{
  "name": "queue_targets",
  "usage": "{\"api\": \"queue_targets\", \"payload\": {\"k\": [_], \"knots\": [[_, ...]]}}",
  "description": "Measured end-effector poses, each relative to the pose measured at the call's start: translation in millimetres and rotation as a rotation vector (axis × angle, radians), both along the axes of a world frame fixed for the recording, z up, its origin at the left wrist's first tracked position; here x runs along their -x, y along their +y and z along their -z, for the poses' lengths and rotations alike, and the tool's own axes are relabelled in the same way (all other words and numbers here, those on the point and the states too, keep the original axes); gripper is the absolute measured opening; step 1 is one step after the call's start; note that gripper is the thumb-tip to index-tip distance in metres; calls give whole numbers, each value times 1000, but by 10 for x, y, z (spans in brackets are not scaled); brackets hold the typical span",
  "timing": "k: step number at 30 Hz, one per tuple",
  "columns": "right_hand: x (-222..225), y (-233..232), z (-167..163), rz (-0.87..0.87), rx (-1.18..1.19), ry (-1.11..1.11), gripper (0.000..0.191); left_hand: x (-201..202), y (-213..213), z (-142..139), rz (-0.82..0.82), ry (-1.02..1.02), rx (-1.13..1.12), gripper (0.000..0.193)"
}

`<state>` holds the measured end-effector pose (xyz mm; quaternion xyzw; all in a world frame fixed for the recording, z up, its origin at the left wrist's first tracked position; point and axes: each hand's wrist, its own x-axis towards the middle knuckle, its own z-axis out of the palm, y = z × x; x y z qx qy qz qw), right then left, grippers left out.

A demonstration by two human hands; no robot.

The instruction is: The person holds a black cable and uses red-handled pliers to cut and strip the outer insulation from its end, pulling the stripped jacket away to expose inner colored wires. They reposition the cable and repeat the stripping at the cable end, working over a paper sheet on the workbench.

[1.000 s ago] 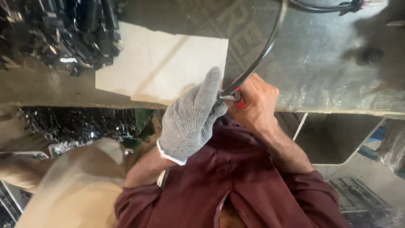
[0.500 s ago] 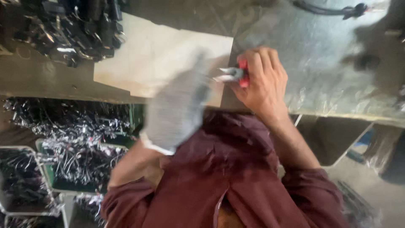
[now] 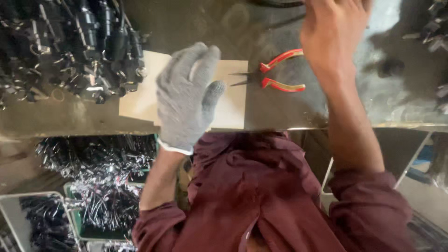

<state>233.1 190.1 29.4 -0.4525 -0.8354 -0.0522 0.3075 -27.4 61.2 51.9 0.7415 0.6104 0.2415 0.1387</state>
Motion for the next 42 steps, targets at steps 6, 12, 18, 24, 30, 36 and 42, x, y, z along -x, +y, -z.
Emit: {"api": "queue_targets", "payload": {"k": [6, 12, 18, 24, 30, 36, 42], "knots": [[64, -875, -556, -196, -51, 168, 17, -422, -126, -141, 133, -234, -225, 39], [258, -1269, -28, -154, 901, 1242, 44, -570, -421, 118, 172, -571, 272, 22], [420, -1594, -154, -383, 1146, 2023, 20, -688, -331, 236, 224, -376, 333, 33], [284, -1491, -537, -634, 535, 647, 26, -315, -215, -82, 455, -864, 409, 35], [577, -1389, -414, -421, 517, 230, 17, -279, -294, -211, 191, -1626, -50, 33], [305, -1317, -503, -310, 460, 218, 28, -502, -303, -313, 195, -1720, 79, 13], [-47, -1321, -883, -682, 1063, 1084, 37, -907, -479, -57, 464, -788, -59, 18]]}}
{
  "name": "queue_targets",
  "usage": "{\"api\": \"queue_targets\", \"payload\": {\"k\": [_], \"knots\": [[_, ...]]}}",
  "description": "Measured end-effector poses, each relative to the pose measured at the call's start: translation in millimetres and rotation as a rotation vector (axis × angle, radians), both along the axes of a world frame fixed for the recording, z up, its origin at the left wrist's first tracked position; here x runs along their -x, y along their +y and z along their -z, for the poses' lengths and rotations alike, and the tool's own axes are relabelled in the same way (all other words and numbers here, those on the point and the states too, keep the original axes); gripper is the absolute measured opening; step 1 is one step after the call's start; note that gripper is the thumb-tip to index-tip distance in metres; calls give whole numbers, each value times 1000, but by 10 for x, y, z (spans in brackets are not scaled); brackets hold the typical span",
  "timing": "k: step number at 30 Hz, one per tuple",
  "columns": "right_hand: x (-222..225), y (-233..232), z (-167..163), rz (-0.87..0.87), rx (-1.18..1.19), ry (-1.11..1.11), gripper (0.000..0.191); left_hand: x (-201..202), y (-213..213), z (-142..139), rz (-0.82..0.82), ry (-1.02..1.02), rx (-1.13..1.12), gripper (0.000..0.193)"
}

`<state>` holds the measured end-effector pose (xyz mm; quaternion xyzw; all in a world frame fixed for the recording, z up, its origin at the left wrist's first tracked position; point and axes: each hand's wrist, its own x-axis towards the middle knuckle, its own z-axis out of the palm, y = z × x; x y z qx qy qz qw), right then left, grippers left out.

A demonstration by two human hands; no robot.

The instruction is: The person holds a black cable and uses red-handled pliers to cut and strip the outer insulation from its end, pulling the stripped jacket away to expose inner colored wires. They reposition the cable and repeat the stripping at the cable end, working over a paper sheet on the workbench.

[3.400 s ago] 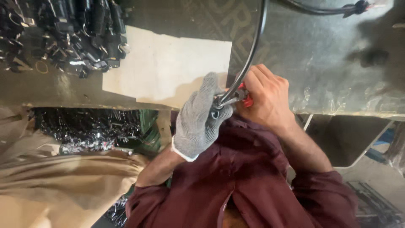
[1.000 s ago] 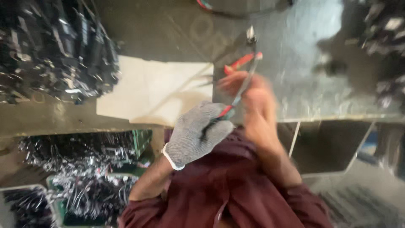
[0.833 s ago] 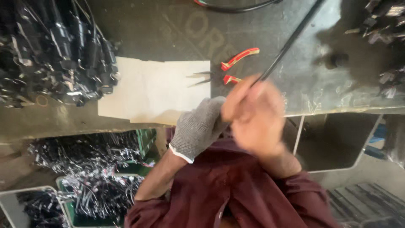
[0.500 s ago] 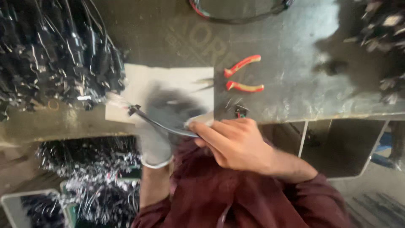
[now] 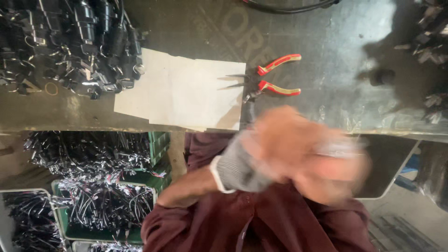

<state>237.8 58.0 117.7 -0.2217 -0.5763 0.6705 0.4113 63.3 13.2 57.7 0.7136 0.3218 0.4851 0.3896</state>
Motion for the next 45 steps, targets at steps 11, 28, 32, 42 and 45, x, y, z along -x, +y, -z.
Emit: {"api": "queue_targets", "payload": {"k": [11, 28, 32, 42, 45], "knots": [[-547, 87, 122, 23, -33, 406, 15, 201, 166, -45, 77, 199, 5, 19], [210, -217, 1434, 54, 68, -214, 46, 492, -76, 182, -356, -335, 638, 25], [226, -88, 1272, 48, -98, -310, 42, 551, -179, 161, -320, -204, 310, 32], [260, -37, 1121, 152, -598, -492, 40, 599, -168, 312, -586, 433, 202, 58], [247, -80, 1106, 186, -625, -497, 43, 615, -135, 241, -515, 331, 202, 42]]}}
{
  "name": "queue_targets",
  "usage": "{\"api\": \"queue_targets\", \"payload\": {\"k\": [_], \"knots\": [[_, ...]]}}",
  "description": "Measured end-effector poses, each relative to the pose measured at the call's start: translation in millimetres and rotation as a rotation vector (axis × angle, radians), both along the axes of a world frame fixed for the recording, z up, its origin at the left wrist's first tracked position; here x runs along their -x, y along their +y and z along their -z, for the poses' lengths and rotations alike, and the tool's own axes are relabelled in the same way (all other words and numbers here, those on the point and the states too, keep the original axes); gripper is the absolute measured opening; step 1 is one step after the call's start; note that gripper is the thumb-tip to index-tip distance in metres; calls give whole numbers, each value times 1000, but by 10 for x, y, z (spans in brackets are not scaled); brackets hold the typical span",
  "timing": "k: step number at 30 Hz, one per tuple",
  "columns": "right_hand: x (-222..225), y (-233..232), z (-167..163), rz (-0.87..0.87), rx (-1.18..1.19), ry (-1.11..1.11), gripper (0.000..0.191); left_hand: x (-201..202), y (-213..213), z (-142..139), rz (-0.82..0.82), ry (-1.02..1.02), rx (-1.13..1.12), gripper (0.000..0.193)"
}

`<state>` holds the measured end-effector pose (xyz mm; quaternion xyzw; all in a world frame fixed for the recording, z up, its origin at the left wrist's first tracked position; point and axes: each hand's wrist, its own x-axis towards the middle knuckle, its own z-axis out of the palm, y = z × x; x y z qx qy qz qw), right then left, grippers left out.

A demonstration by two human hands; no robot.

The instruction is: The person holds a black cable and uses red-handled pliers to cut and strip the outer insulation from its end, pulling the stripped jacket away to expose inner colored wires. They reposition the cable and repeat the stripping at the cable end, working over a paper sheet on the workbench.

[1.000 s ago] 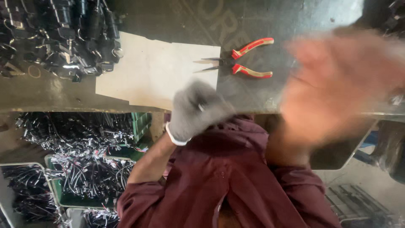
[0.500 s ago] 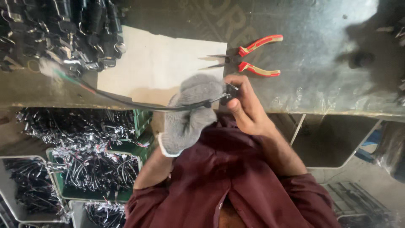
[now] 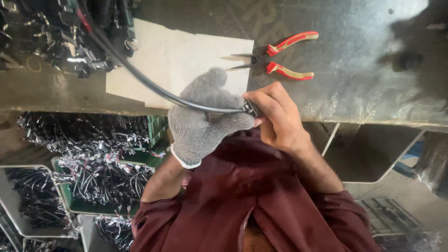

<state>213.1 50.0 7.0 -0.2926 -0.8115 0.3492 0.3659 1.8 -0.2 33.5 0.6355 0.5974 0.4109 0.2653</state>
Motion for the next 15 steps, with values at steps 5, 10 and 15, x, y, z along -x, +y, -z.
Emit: {"api": "queue_targets", "payload": {"k": [5, 10, 15], "knots": [[49, -59, 44, 30, 204, 32, 40, -14, 115, -102, 33, -138, 225, 48], [104, -82, 44, 84, 161, -20, 42, 33, 175, -151, 58, -100, 250, 48], [131, -50, -4, 91, 60, -6, 43, 43, 164, -106, 74, -21, 79, 37]]}}
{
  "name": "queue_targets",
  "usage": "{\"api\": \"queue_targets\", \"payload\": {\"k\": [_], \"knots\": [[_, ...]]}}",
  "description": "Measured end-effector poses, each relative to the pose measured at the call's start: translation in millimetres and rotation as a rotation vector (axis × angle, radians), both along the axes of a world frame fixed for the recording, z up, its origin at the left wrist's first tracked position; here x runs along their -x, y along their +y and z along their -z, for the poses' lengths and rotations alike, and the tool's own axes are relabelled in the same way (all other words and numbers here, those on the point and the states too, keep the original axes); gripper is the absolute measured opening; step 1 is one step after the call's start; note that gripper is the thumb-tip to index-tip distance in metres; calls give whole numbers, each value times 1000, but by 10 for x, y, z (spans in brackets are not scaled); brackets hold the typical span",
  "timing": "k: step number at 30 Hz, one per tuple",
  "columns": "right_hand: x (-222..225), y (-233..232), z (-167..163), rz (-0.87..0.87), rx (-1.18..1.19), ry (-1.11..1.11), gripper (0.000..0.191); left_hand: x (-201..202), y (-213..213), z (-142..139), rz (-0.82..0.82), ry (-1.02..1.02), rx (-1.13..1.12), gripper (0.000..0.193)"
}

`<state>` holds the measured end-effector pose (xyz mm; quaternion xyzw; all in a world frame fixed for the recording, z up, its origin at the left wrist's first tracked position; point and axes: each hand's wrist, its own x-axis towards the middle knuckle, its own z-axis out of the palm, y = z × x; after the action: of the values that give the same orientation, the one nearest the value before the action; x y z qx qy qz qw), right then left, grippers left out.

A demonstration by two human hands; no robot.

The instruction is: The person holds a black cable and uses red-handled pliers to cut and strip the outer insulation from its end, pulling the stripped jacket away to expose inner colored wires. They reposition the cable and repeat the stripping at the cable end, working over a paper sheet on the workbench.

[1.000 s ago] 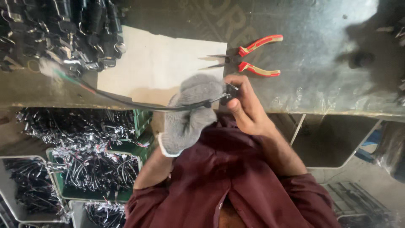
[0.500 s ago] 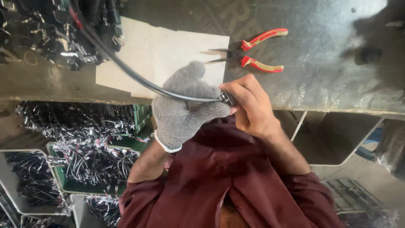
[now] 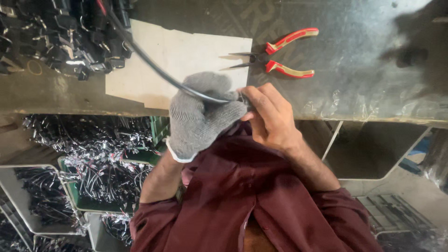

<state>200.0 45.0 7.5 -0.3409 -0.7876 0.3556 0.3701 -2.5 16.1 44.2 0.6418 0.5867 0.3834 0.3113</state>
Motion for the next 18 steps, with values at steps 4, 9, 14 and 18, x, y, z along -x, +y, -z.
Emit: {"api": "queue_targets", "payload": {"k": [4, 9, 14, 18], "knots": [[10, -32, -4, 1, 74, 1, 44, 2, 8, 82, -9, -51, 91, 44], [-57, -55, 90, -34, 444, 194, 32, -112, -93, 118, -32, -196, 124, 43], [-189, 48, 136, -139, 909, 190, 37, -255, -166, 108, -82, 74, -79, 32], [-205, 5, 20, -296, 826, 315, 40, -49, -20, 163, 323, -119, -126, 42]]}}
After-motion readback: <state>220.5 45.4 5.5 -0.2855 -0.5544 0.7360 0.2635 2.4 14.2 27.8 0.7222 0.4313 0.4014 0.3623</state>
